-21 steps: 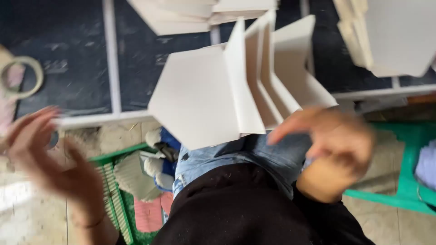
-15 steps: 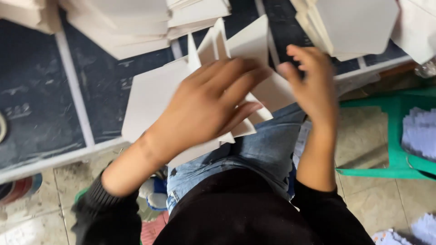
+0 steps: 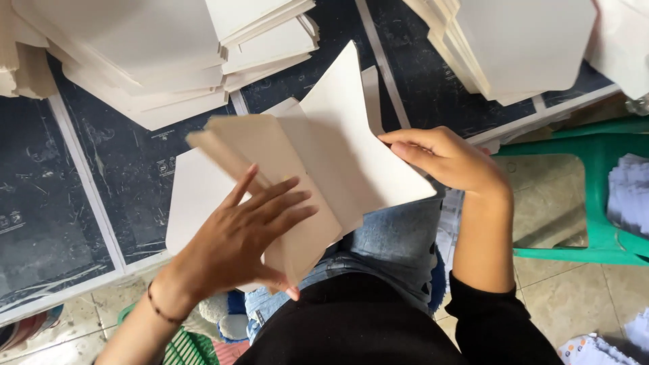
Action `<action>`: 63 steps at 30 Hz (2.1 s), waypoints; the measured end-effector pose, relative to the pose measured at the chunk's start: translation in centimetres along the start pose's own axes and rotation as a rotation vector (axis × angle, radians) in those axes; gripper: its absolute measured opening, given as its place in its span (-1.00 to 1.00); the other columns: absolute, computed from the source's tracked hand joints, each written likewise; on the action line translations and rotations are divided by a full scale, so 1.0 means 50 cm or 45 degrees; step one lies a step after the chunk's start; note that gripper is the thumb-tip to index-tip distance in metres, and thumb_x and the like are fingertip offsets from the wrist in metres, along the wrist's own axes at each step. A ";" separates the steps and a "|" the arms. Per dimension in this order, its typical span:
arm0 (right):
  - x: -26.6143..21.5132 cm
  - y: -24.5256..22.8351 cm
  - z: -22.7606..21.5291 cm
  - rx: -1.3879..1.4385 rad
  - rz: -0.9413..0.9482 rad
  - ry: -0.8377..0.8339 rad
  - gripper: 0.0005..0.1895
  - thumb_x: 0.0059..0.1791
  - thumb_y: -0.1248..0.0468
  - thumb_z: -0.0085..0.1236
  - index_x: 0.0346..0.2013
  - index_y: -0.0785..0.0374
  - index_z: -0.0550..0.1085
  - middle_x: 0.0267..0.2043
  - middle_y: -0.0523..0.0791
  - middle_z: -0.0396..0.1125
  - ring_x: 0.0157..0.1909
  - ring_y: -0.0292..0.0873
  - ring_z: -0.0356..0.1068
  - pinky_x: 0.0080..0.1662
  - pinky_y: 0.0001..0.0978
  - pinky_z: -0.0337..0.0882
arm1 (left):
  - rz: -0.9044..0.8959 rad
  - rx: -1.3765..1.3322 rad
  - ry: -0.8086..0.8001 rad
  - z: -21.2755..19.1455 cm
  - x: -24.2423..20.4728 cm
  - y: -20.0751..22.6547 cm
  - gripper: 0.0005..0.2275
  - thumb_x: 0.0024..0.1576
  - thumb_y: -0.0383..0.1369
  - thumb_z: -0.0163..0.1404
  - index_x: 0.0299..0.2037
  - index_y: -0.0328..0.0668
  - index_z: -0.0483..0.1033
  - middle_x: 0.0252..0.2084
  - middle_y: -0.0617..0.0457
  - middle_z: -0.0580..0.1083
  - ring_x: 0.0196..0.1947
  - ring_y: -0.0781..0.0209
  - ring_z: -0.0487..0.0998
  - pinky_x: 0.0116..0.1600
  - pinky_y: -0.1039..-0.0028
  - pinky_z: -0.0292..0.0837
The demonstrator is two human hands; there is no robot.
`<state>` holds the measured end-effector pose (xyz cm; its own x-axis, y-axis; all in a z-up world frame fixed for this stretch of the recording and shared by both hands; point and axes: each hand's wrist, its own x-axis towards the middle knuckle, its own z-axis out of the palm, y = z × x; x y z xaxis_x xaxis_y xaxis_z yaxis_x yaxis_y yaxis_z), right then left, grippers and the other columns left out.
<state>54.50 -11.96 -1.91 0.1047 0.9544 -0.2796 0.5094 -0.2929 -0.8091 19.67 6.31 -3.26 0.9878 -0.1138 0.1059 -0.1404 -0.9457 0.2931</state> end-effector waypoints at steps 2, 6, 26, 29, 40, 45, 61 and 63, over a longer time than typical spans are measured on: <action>0.026 -0.013 0.027 0.081 -0.149 -0.013 -0.51 0.23 0.08 -0.11 0.33 0.31 0.46 -0.36 -0.22 0.29 -0.35 -0.35 0.26 -0.28 -0.50 0.26 | -0.107 0.014 0.003 0.016 -0.044 0.010 0.05 -0.08 0.53 0.03 0.56 0.07 0.22 0.60 0.06 0.24 0.65 0.03 0.06 0.68 -0.16 -0.45; 0.079 -0.055 0.158 0.309 -0.459 0.198 -0.47 0.20 -0.09 -0.05 0.12 0.33 0.18 0.65 0.25 -0.03 0.57 0.10 0.22 0.30 -0.35 0.52 | -0.247 0.296 -0.009 0.077 -0.095 0.013 0.06 -0.15 -0.78 -0.21 0.69 0.18 -0.16 0.75 0.19 -0.17 0.74 0.13 -0.30 0.71 -0.11 -0.50; -0.021 0.110 0.192 1.317 -0.467 -0.011 0.21 0.04 -0.55 0.00 0.65 0.27 0.05 0.62 -0.01 0.12 0.60 0.00 0.15 0.54 0.08 0.20 | -0.927 -0.964 1.000 0.145 -0.127 0.067 -0.07 0.28 0.48 -0.54 0.59 -0.17 0.03 0.48 -0.20 0.22 0.32 -0.09 0.50 0.35 -0.03 0.52; -0.067 0.161 0.196 0.924 -0.695 -0.154 0.25 0.11 -0.67 -0.25 0.65 0.30 0.01 0.72 0.03 -0.08 0.73 0.08 -0.07 0.66 0.17 -0.05 | -0.759 -1.557 0.716 0.170 -0.046 0.083 -0.15 0.30 0.39 -0.44 0.57 -0.12 0.05 0.53 -0.16 0.32 0.34 -0.11 0.56 0.37 0.03 0.47; -0.056 0.015 0.223 -0.323 -0.168 0.727 -0.80 0.02 0.24 0.28 -0.50 0.16 0.62 -0.66 -0.15 0.49 -0.51 -0.06 0.59 -0.50 -0.37 0.50 | -0.402 -1.379 0.450 0.079 0.107 0.107 -0.21 0.35 0.07 -0.13 0.62 -0.36 -0.07 0.57 -0.41 0.10 0.52 -0.37 0.28 0.52 -0.07 0.25; -0.060 0.078 0.184 0.245 -0.318 1.252 -0.77 0.10 0.42 0.21 0.04 0.46 0.50 0.13 -0.03 0.43 0.20 -0.10 0.41 0.32 -0.18 0.47 | -0.565 -1.294 0.878 -0.013 0.001 0.143 -0.60 0.40 -0.11 -0.08 0.33 -0.12 0.46 0.33 -0.11 0.46 0.34 0.01 0.51 0.32 0.21 0.55; 0.133 -0.043 0.011 -0.332 -0.721 1.007 -0.63 0.38 0.39 0.04 0.49 0.23 0.28 0.32 0.12 0.32 0.29 0.12 0.45 0.25 -0.07 0.65 | -0.629 -0.368 0.729 0.105 0.057 0.057 -0.66 0.39 -0.37 0.02 0.35 -0.20 0.38 0.31 -0.19 0.38 0.27 -0.16 0.45 0.28 -0.01 0.37; 0.114 0.068 0.054 -0.576 -0.272 0.962 -0.74 0.14 0.36 0.34 0.13 0.25 0.59 -0.13 -0.06 0.35 -0.29 -0.07 0.31 -0.17 -0.17 0.37 | -0.559 -0.047 0.597 0.146 0.076 0.035 -0.64 0.34 -0.31 0.14 0.33 -0.01 0.43 0.36 -0.10 0.39 0.38 -0.21 0.41 0.38 -0.10 0.32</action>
<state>54.55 -7.65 -7.65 0.4206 0.8162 0.3960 0.8527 -0.2067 -0.4797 23.66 2.00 -9.28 0.8209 0.4344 0.3707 0.2597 -0.8621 0.4351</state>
